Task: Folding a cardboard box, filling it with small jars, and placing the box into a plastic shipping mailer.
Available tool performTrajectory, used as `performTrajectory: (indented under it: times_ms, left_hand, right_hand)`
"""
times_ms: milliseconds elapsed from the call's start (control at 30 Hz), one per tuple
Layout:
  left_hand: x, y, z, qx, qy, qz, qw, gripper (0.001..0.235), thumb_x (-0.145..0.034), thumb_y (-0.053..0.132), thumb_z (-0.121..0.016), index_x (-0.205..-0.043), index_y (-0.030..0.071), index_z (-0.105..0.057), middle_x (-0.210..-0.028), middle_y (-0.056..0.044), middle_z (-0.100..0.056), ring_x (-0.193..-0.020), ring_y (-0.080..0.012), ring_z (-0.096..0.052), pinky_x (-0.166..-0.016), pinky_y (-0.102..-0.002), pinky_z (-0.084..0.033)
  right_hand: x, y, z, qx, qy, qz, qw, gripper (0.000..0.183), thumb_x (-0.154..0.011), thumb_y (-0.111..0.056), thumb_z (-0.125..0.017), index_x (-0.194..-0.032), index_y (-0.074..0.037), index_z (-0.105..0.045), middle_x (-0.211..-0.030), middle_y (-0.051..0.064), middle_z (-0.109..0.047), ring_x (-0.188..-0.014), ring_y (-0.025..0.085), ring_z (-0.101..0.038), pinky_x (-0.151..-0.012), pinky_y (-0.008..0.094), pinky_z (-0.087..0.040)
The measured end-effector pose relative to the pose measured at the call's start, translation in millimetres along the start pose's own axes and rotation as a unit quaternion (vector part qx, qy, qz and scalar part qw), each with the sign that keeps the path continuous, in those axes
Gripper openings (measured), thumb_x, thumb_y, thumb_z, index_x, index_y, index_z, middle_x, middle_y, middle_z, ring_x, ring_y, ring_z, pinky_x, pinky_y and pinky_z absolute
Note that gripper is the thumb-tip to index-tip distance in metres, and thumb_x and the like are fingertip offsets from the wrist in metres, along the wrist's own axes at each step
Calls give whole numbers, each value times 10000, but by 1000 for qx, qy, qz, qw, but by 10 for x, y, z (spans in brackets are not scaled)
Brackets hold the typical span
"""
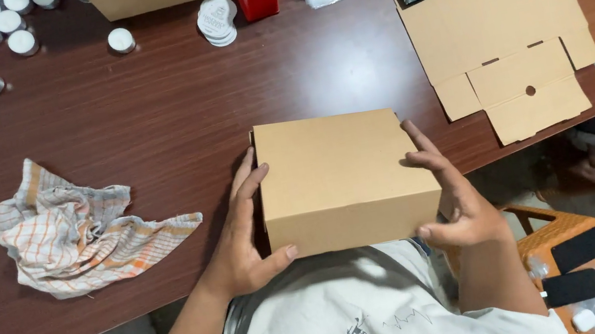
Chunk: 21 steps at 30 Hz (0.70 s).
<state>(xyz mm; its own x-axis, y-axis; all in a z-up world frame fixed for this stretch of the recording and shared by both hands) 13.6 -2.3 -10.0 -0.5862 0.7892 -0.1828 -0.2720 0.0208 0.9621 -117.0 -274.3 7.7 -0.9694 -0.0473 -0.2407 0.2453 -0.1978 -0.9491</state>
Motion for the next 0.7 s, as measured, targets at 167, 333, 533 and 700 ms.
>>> performTrajectory:
  times_ms: [167, 333, 533, 700]
  left_hand:
    - [-21, -106, -10, -104, 72, -19, 992, 920, -817, 410, -782, -1555, 133, -308, -1658, -259, -161, -1530, -475, -225, -1224, -638, -196]
    - [-43, -71, 38, -127, 79, -29, 988, 892, -851, 457, -777, -1551, 133, -328, -1644, -279, -195, -1511, -498, -263, -1208, -662, -211]
    - [-22, -110, 24, -139, 71, -31, 987, 894, -850, 489, -766, -1545, 138, -328, -1637, -293, -198, -1505, -510, -264, -1202, -664, -216]
    - [-48, -87, 73, -160, 64, -41, 984, 878, -868, 506, -751, -1545, 134, -335, -1632, -284, -224, -1501, -493, -293, -1206, -641, -244]
  right_hand:
    - [-79, 141, -17, 112, 21, -3, 994, 753, -827, -236, -802, -1481, -130, -444, -1715, 244, -117, -1588, 413, -136, -1186, 587, -281]
    - [-119, 147, -30, 114, 24, 2, 993, 727, -852, -258, -780, -1478, -126, -435, -1710, 250, -123, -1588, 409, -142, -1179, 566, -319]
    - [-116, 142, -55, 114, 6, 4, 993, 698, -861, -255, -766, -1457, -117, -430, -1715, 262, -76, -1592, 433, -74, -1176, 585, -303]
    - [-120, 135, -31, 115, 4, 2, 993, 611, -917, -286, -698, -1442, -108, -440, -1717, 258, -94, -1594, 433, -77, -1176, 582, -298]
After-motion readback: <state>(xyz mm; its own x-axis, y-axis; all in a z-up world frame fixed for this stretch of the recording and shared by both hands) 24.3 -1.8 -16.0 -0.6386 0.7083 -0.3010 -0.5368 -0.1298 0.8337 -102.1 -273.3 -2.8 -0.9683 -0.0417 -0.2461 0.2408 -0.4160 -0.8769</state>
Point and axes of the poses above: each hand's wrist, its own x-axis away from the middle knuckle, its own z-axis out of the back of the hand, y = z × x, the point moved 5 cm from there along -x, towards the middle knuckle
